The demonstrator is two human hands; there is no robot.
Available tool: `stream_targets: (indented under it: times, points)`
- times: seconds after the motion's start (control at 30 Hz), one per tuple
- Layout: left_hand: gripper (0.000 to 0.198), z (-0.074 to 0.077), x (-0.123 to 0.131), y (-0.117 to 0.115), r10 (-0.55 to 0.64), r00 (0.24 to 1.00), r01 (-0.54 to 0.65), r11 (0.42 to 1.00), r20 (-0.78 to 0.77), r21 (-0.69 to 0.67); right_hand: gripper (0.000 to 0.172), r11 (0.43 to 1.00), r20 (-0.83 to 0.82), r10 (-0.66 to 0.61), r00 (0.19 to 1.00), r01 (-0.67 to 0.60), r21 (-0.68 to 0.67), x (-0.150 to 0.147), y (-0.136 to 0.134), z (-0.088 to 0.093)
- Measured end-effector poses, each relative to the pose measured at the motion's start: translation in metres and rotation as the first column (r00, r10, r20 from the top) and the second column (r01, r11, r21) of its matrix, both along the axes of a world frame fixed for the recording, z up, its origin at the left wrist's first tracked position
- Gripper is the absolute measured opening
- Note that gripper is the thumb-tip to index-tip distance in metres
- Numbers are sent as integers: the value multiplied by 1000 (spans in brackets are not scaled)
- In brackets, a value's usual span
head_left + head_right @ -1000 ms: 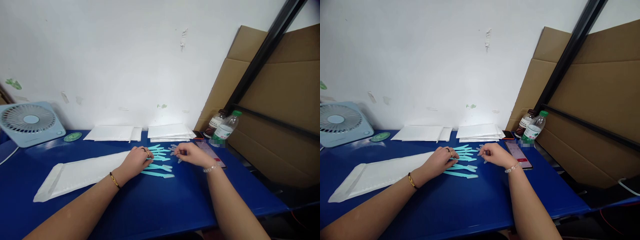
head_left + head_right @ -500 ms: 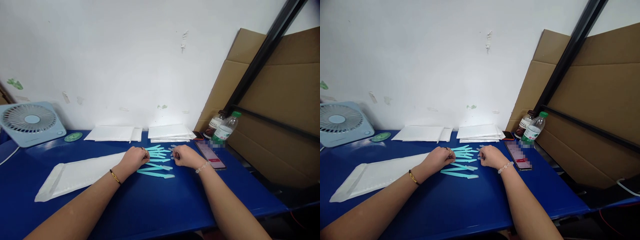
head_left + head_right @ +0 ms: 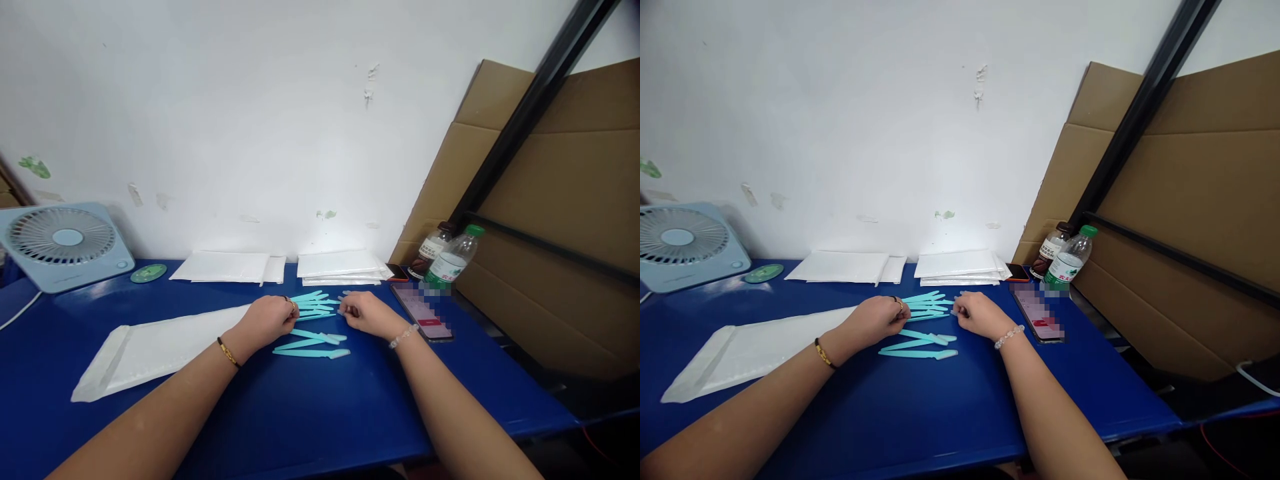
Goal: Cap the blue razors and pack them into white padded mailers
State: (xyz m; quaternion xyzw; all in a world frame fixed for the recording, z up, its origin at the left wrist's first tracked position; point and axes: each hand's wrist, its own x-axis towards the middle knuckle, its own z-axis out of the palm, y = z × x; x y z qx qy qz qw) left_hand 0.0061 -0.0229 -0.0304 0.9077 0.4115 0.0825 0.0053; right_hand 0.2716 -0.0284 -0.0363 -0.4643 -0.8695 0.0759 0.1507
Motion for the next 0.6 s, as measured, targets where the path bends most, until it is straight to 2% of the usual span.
stream_targets:
  times: [0.1,0.23,0.37,0.47,0.6]
  points:
    - [17,0,0,0,4,1000,-4,1000,-3,-4,19,998,-66,64,996,-65,-17,4,2,-1]
    - [17,0,0,2,-3,1000,3,1000,3,-3,21,993,-72,120,990,-120,-2,3,5,-3]
    - [19,-2,0,2,-13,1000,14,1000,23,-12,15,995,-109,102,989,-103,-11,-3,4,-4]
    - [20,-1,1,-1,-47,996,51,998,69,-48,11,991,-180,108,978,-121,-62,-9,0,-2]
    - [22,3,3,-6,-104,989,120,980,104,-160,10,967,-253,103,962,-156,-201,-4,-3,4]
